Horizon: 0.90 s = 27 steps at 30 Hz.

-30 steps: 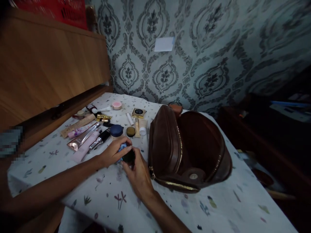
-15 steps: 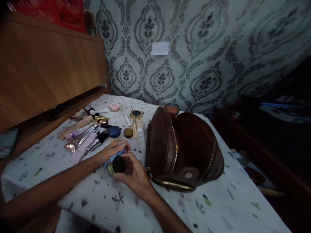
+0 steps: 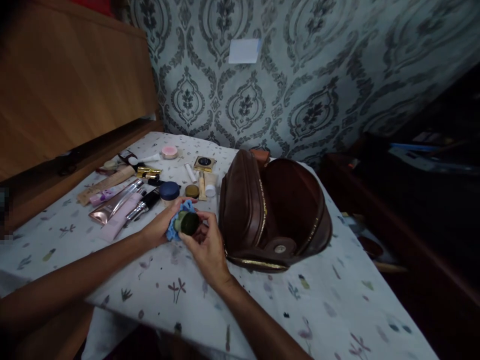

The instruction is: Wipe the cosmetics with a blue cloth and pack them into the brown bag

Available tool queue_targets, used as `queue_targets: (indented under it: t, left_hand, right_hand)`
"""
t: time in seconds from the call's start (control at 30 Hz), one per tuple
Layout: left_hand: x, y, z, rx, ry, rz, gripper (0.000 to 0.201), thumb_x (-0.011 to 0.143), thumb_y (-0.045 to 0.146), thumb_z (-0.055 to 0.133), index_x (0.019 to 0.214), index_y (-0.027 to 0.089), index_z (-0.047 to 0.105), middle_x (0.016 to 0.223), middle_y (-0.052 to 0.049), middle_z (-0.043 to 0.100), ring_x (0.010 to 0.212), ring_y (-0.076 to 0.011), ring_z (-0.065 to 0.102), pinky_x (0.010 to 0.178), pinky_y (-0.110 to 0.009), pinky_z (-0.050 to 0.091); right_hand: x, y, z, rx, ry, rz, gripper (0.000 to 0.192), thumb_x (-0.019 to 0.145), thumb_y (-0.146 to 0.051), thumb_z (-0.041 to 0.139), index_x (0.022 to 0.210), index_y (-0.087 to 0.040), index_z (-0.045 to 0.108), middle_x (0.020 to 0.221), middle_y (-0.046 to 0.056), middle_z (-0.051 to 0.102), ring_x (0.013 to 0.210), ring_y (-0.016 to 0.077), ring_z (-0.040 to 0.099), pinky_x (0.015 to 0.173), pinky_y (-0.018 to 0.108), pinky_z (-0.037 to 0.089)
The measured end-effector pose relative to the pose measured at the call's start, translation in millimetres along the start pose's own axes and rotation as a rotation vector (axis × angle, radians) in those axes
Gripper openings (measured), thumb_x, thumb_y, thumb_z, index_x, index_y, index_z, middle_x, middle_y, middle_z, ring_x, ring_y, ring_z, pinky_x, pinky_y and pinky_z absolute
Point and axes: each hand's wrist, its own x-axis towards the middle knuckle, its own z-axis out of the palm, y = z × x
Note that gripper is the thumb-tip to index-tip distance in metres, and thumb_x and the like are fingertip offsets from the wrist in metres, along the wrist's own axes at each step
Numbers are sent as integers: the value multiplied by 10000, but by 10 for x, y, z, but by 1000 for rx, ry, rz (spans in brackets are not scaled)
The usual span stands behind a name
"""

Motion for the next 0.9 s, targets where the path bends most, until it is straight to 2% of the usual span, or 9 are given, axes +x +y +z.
queue_targets:
  t: [0.07, 0.13, 0.23, 0.3, 0.43, 0.53, 0.67, 0.9]
  left_hand:
    - [-18, -18, -23, 77, -27, 39, 668, 696, 710, 719, 1132, 232, 551, 930, 5, 613, 818, -142, 605, 719, -243, 502]
    - [-30, -23, -39, 181, -33, 71, 592, 729, 675, 713, 1086, 230, 556, 890, 21, 585, 816, -137, 583, 725, -239, 486]
    - [-38, -10, -32, 386, 28, 162, 482, 802, 657, 636, 951, 205, 564, 849, 14, 565, 851, -159, 557, 780, -270, 474]
    - [-32, -3, -25, 492, 60, 216, 462, 831, 656, 583, 905, 200, 556, 858, 5, 560, 883, -172, 541, 809, -284, 463]
    - [4, -24, -62, 499, -16, 243, 463, 908, 646, 457, 780, 201, 467, 720, 31, 431, 725, -130, 463, 685, -264, 408]
    - [8, -38, -92, 489, -66, 255, 486, 928, 651, 418, 737, 205, 425, 683, 41, 377, 679, -120, 416, 646, -266, 365]
    - [-4, -32, -98, 500, -101, 277, 499, 936, 654, 395, 724, 203, 421, 685, 41, 372, 682, -121, 397, 648, -273, 338]
    - [-10, -12, -83, 496, -112, 234, 510, 910, 679, 407, 722, 206, 440, 691, 36, 392, 685, -130, 405, 669, -290, 346]
  right_hand:
    - [-13, 18, 1, -98, 51, -31, 480, 736, -358, 738, 1097, -222, 453, 897, 6, 610, 725, 134, 585, 663, 268, 495]
    - [-29, 22, -2, -186, 74, -50, 470, 739, -347, 730, 1106, -212, 469, 812, -17, 587, 671, 133, 558, 634, 269, 479]
    - [-54, 18, -7, -297, 79, -69, 479, 756, -359, 722, 1146, -197, 496, 734, -33, 562, 624, 142, 546, 616, 285, 478]
    - [-61, 30, -15, -352, 85, -93, 491, 779, -393, 712, 1181, -191, 514, 795, -3, 594, 646, 150, 562, 629, 299, 496]
    - [-50, 105, -54, -463, 66, -139, 545, 780, -496, 726, 1200, -195, 552, 841, 30, 622, 648, 161, 585, 620, 310, 521]
    - [-63, 147, -94, -515, 38, -186, 549, 797, -540, 706, 1204, -205, 551, 840, 38, 645, 643, 169, 612, 606, 306, 538]
    - [-89, 137, -126, -623, 58, -246, 531, 804, -560, 693, 1176, -205, 562, 805, 33, 667, 615, 175, 643, 560, 290, 545]
    - [-95, 63, -97, -702, 69, -391, 457, 842, -532, 676, 1140, -200, 576, 780, 17, 658, 574, 155, 638, 532, 255, 540]
